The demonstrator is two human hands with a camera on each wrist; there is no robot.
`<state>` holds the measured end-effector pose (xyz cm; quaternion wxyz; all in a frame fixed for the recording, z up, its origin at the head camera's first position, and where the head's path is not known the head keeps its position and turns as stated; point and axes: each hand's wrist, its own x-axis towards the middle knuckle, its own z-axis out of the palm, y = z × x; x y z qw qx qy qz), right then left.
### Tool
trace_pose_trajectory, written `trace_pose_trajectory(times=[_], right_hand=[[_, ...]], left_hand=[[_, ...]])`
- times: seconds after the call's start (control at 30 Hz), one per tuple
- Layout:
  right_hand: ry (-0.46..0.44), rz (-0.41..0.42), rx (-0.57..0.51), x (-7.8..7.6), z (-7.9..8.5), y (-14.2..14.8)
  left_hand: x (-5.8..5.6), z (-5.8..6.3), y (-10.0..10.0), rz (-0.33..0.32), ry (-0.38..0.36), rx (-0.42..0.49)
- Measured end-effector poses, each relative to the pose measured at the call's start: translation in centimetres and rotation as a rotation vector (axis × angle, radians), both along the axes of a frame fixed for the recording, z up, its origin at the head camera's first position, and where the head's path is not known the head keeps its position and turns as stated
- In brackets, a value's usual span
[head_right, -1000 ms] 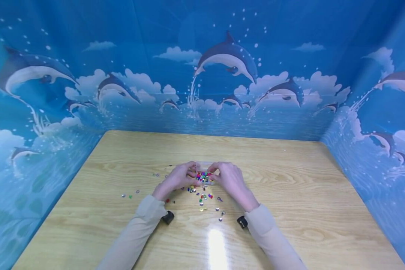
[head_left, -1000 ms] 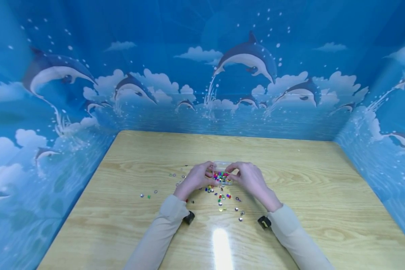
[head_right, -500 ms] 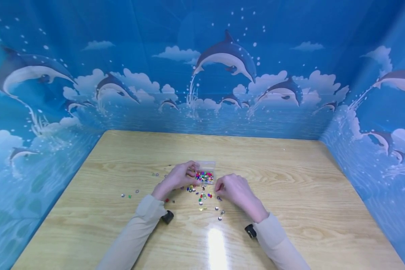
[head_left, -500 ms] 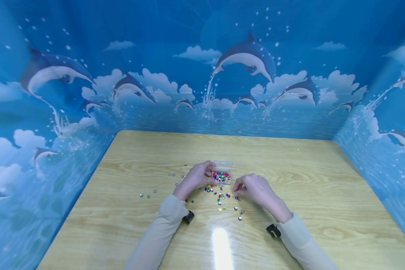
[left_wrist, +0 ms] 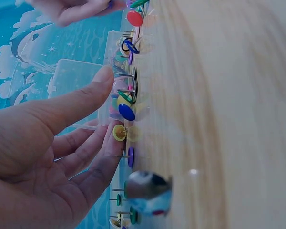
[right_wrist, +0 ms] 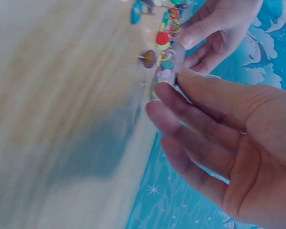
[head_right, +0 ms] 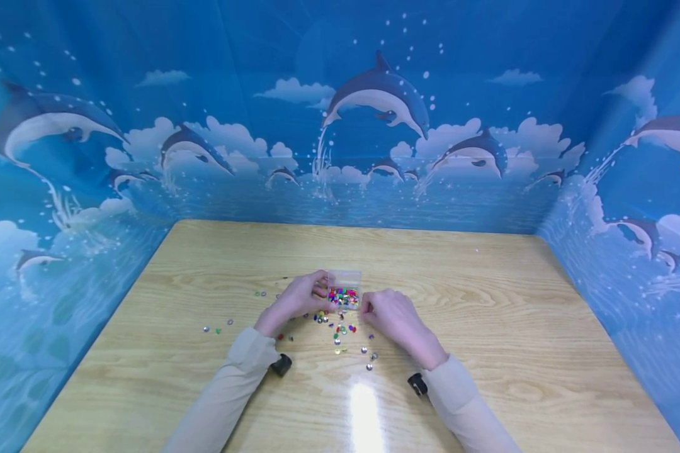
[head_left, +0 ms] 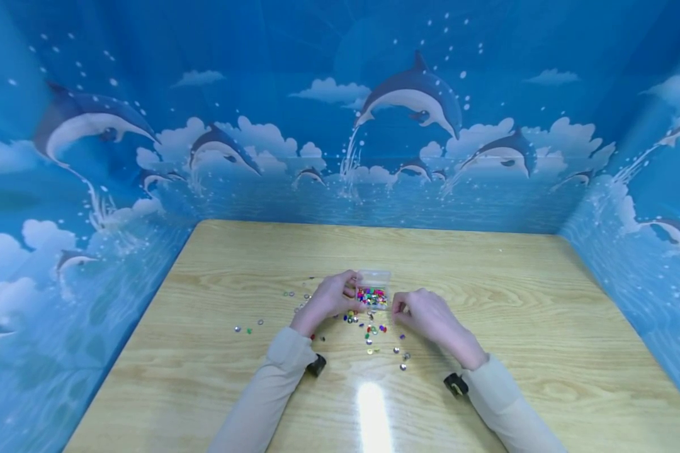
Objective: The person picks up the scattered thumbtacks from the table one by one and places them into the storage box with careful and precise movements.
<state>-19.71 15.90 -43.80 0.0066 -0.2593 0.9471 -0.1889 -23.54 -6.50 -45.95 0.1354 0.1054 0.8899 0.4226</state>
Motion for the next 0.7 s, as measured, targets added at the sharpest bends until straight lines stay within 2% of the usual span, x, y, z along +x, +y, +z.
trace_pose_trajectory(times=[0.1, 0.33, 0.7], right_hand=[[0.039, -0.019, -0.036, -0.6, 0.4, -0.6], [0.064, -0.072, -0.107, -1.8, 0.7, -1.9], [0.085, -0.103, -0.136, -2.3, 0.9, -2.5]], left_hand=[[0.0, 0.0, -0.1, 0.002, 0.000, 0.003], [0.0, 0.0, -0.2, -0.010, -0.006, 0.015], [0.1, 0.2, -0.1, -0.012, 0.001, -0.007]])
